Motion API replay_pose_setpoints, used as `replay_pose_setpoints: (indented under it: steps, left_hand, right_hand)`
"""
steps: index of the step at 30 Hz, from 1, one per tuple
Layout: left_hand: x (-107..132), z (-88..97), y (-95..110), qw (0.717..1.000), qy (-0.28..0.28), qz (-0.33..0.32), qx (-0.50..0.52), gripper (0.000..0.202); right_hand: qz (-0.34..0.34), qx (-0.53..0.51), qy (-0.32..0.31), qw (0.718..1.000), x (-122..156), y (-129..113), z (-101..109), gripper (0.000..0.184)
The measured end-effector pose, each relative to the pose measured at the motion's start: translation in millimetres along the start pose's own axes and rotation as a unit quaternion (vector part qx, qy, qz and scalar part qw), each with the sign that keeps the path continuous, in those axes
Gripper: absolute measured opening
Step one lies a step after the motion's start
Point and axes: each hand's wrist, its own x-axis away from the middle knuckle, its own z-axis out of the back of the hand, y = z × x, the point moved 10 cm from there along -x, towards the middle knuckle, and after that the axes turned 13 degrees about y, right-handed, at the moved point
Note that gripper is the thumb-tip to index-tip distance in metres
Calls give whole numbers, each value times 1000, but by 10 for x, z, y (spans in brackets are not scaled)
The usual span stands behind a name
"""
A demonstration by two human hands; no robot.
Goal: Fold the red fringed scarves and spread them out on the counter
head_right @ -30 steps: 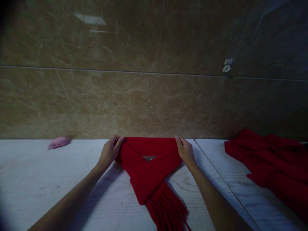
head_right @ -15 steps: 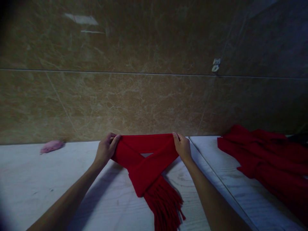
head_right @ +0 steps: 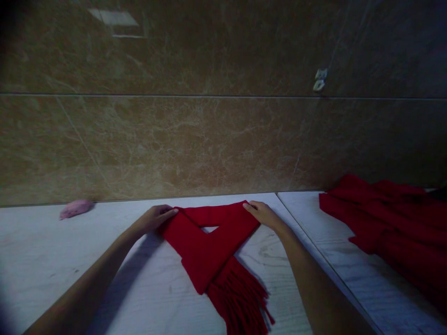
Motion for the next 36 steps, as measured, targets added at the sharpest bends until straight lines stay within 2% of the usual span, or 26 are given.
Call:
replay_pose_setpoints:
  steps: [4, 6, 8, 11, 15, 18, 21, 23, 28, 36]
  left_hand:
    - [117, -69, -4, 990, -117, 19, 77, 50]
    - [189, -72, 16, 980, -151, 25, 124, 47]
    - [223, -70, 27, 971, -165, 35, 168, 44]
    - [100, 2, 38, 967, -119, 30, 222, 46]
    - [-272, 210, 116, 972, 13, -53, 227, 46]
    - [-521, 241, 118, 973, 63, -76, 210, 49]
    - [-669, 244, 112, 968, 106, -91, 207, 53]
    - [-714, 209, 84, 968, 117, -91, 203, 55]
    - [-740, 35, -45, 985, 67, -70, 140, 57]
    - [-739, 57, -85, 990, 97, -87, 60, 47]
  right_hand:
    - [-30, -39, -100, 994, 96, -6, -4, 53]
    - [-39, -54, -129, 989, 131, -24, 4, 51]
    - [-42, -68, -133, 988, 116, -38, 15, 51]
    - [-37, -78, -90, 992, -32, -33, 41, 48]
    - [-35, -60, -15, 997, -363, 27, 49, 40]
    - [-21, -47, 38, 998, -606, 59, 47, 32]
    - [0, -40, 87, 995, -749, 109, 36, 28]
    - [5, -28, 104, 994, -786, 178, 7, 28]
    - [4, 8, 111, 994, -823, 358, -22, 37]
    - [29, 59, 142, 988, -857, 366, 84, 42]
